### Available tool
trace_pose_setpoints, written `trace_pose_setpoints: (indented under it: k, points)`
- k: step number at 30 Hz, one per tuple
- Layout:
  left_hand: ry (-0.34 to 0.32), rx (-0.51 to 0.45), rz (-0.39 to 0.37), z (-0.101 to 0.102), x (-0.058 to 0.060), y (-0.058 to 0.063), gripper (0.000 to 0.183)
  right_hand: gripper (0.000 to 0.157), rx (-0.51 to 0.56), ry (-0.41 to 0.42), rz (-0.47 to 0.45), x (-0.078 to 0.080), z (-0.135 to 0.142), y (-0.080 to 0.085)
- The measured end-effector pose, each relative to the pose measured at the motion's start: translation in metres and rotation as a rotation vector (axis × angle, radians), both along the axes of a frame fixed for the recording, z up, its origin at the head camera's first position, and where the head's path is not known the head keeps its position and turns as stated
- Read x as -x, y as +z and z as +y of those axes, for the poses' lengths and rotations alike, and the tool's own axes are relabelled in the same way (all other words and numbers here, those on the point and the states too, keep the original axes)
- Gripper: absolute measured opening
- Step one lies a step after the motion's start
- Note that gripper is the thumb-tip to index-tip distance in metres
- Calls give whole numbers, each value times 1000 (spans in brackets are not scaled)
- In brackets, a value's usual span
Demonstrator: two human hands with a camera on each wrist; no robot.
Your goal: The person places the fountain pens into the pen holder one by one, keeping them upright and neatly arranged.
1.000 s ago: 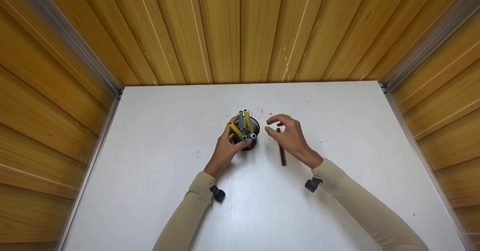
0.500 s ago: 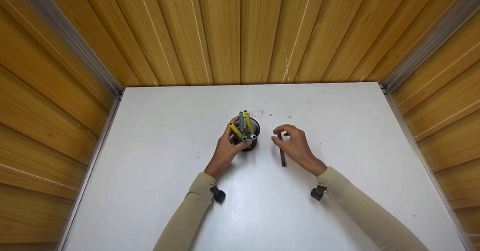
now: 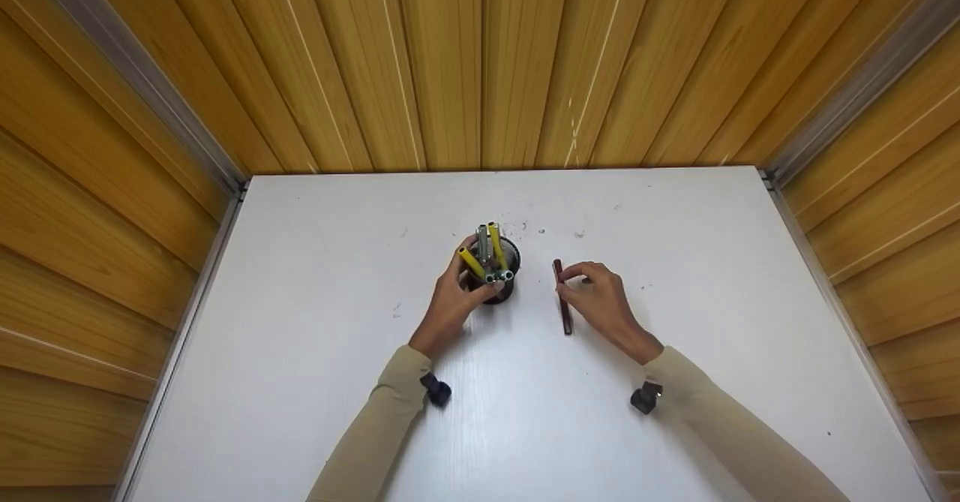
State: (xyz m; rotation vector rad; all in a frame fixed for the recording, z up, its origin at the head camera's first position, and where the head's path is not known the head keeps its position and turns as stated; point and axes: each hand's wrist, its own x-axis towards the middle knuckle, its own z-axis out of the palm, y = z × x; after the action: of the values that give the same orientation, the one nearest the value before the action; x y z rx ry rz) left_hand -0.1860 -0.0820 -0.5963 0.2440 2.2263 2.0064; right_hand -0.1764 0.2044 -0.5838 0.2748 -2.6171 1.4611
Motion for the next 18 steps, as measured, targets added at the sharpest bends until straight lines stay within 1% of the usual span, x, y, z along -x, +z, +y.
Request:
trace_pose_setpoints:
  k: [5, 11, 18]
  points:
    - [1, -2, -7, -1, 1, 0, 94, 17, 6, -18, -14, 0, 6, -5]
    - [-2, -26, -6, -1, 1, -1, 94, 21, -3, -28, -59, 0, 10, -9]
    - [-2, -28, -4, -2, 1, -1, 94, 25, -42, -24, -84, 1, 10, -12]
